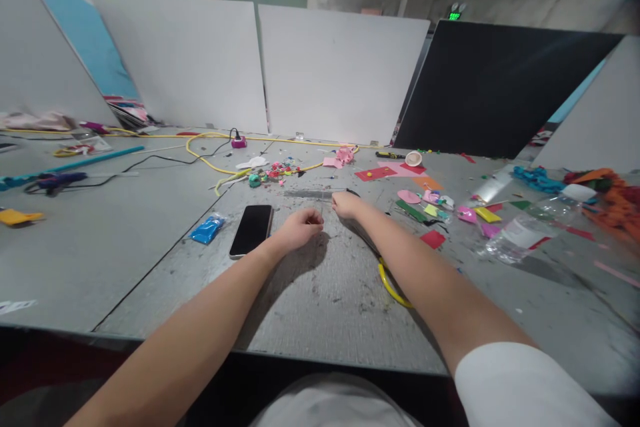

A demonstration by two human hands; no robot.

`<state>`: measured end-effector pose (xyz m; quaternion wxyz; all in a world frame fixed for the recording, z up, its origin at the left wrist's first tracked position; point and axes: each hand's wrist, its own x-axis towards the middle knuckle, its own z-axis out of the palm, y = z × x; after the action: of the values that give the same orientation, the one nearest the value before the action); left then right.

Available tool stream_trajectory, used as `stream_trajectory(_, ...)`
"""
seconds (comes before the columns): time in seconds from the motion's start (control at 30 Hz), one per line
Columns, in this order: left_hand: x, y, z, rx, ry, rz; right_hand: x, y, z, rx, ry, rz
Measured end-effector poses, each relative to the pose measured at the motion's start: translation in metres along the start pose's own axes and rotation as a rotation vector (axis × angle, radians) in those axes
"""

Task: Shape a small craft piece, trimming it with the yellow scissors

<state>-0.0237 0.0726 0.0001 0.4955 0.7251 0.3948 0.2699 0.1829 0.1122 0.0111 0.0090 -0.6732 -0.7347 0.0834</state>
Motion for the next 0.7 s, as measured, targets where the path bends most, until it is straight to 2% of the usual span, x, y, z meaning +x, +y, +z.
stream_trajectory(0.17,-0.003,0.006,-0.001,0.020,-0.002,-0.011,0.000,0.031,0.010,0.159,0.047,0.073)
stream_trajectory(0.4,-0.005,0.010,-0.002,0.051,-0.010,-0.038,-0.008,0.055,0.019,0.228,0.110,0.156)
stream_trajectory(0.6,-0.001,0.005,-0.001,0.128,0.001,0.014,-0.044,0.101,0.003,0.142,0.092,0.227)
stream_trajectory(0.7,0.002,0.002,0.000,0.165,0.004,0.022,-0.054,0.114,-0.011,0.075,0.058,0.274)
